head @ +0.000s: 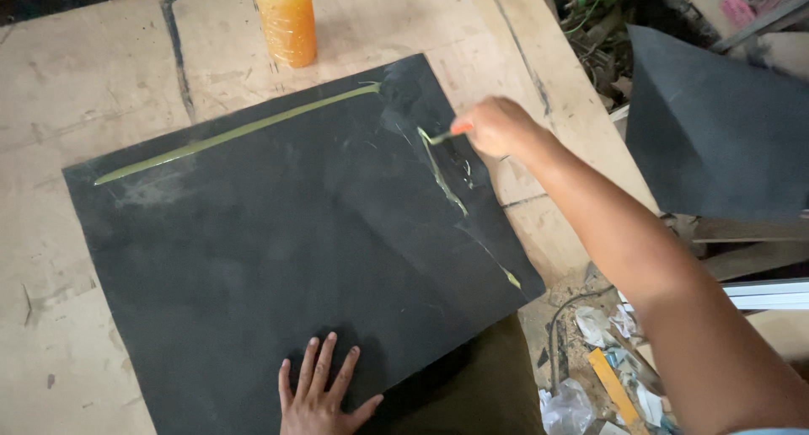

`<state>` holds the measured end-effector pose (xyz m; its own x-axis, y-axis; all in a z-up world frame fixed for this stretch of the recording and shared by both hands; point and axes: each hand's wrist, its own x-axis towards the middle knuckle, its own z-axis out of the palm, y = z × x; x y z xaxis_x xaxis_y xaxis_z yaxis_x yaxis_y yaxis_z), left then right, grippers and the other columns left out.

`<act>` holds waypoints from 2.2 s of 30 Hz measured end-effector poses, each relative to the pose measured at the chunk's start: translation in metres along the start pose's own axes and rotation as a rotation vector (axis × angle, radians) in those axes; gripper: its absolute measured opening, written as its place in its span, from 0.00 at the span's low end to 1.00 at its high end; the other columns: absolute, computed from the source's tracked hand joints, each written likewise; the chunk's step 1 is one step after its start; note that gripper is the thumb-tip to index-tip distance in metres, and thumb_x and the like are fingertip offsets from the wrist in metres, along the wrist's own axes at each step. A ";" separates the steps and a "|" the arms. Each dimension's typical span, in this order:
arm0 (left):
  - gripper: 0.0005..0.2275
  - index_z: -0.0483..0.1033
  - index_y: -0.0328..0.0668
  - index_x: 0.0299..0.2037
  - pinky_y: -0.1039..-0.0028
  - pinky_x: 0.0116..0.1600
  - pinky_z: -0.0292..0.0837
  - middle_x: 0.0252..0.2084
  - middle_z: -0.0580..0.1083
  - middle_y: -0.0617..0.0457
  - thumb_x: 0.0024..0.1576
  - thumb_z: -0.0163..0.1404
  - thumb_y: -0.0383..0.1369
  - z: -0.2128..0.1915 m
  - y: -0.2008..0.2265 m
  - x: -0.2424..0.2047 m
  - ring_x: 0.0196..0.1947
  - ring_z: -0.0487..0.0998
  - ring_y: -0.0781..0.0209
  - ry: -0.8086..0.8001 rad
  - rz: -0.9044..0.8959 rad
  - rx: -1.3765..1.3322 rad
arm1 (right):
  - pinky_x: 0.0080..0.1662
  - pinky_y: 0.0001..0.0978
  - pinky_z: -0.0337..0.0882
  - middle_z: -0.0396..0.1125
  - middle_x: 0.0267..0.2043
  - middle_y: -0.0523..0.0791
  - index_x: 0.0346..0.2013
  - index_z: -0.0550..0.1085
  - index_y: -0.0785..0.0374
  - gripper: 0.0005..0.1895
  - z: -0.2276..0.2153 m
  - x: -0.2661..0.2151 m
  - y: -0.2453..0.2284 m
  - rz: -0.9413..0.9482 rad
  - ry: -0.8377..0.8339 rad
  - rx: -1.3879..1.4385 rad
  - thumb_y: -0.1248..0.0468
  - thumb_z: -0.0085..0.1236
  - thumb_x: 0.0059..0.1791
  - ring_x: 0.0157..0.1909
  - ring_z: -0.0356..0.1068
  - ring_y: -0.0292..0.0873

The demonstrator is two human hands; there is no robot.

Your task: The person applies a liquid adhesive from a bottle onto a black foam sheet and then uses a small scraper by hand to spread the adhesive across the surface.

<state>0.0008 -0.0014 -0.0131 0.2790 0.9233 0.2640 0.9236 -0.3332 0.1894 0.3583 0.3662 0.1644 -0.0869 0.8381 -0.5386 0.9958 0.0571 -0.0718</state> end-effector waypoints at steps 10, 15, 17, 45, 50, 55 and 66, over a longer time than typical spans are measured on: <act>0.37 0.70 0.74 0.67 0.42 0.74 0.59 0.77 0.64 0.60 0.47 0.53 0.70 -0.016 0.007 0.005 0.77 0.62 0.57 -0.027 -0.024 -0.017 | 0.62 0.47 0.78 0.75 0.59 0.46 0.58 0.80 0.55 0.29 0.082 -0.087 0.062 -0.165 0.001 -0.028 0.82 0.50 0.48 0.57 0.78 0.49; 0.38 0.69 0.76 0.69 0.43 0.73 0.60 0.77 0.64 0.60 0.47 0.50 0.72 -0.011 0.003 0.005 0.78 0.62 0.58 -0.025 -0.002 0.039 | 0.19 0.31 0.66 0.70 0.66 0.50 0.62 0.77 0.43 0.33 0.081 -0.109 0.058 -0.070 0.067 0.045 0.80 0.46 0.52 0.15 0.66 0.35; 0.37 0.70 0.76 0.68 0.42 0.74 0.60 0.76 0.64 0.61 0.48 0.51 0.71 -0.014 0.006 0.008 0.78 0.62 0.57 -0.047 -0.011 0.025 | 0.19 0.28 0.62 0.74 0.59 0.48 0.61 0.78 0.46 0.25 0.068 -0.095 0.045 -0.071 0.144 0.094 0.74 0.49 0.55 0.15 0.62 0.34; 0.39 0.69 0.74 0.69 0.43 0.74 0.58 0.76 0.65 0.59 0.47 0.50 0.73 -0.010 0.003 0.005 0.76 0.64 0.56 0.007 0.008 0.013 | 0.49 0.46 0.73 0.73 0.63 0.42 0.57 0.81 0.38 0.32 0.002 0.022 0.031 -0.044 0.023 -0.172 0.75 0.39 0.52 0.58 0.73 0.56; 0.40 0.67 0.78 0.70 0.43 0.75 0.55 0.78 0.61 0.61 0.45 0.52 0.73 -0.002 0.000 0.003 0.79 0.59 0.57 -0.078 -0.011 0.016 | 0.54 0.47 0.75 0.76 0.56 0.43 0.56 0.80 0.42 0.29 -0.006 0.058 -0.010 -0.151 0.137 -0.090 0.76 0.48 0.49 0.52 0.77 0.50; 0.39 0.67 0.77 0.71 0.43 0.75 0.56 0.78 0.61 0.61 0.48 0.50 0.73 -0.012 0.004 0.006 0.78 0.61 0.56 -0.084 -0.015 0.023 | 0.45 0.54 0.75 0.76 0.54 0.49 0.56 0.82 0.39 0.34 0.022 0.059 -0.021 -0.252 0.177 -0.134 0.77 0.46 0.45 0.49 0.75 0.62; 0.34 0.74 0.69 0.64 0.39 0.71 0.60 0.75 0.66 0.57 0.48 0.56 0.66 -0.026 0.004 0.013 0.75 0.65 0.51 -0.047 0.006 -0.050 | 0.50 0.51 0.76 0.75 0.56 0.51 0.61 0.78 0.40 0.32 0.076 -0.102 0.000 -0.091 -0.136 -0.157 0.74 0.44 0.50 0.51 0.76 0.59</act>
<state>0.0016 0.0039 0.0152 0.2976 0.9287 0.2210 0.9078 -0.3470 0.2356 0.3649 0.2396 0.1552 -0.1688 0.7453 -0.6450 0.9751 0.2216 0.0009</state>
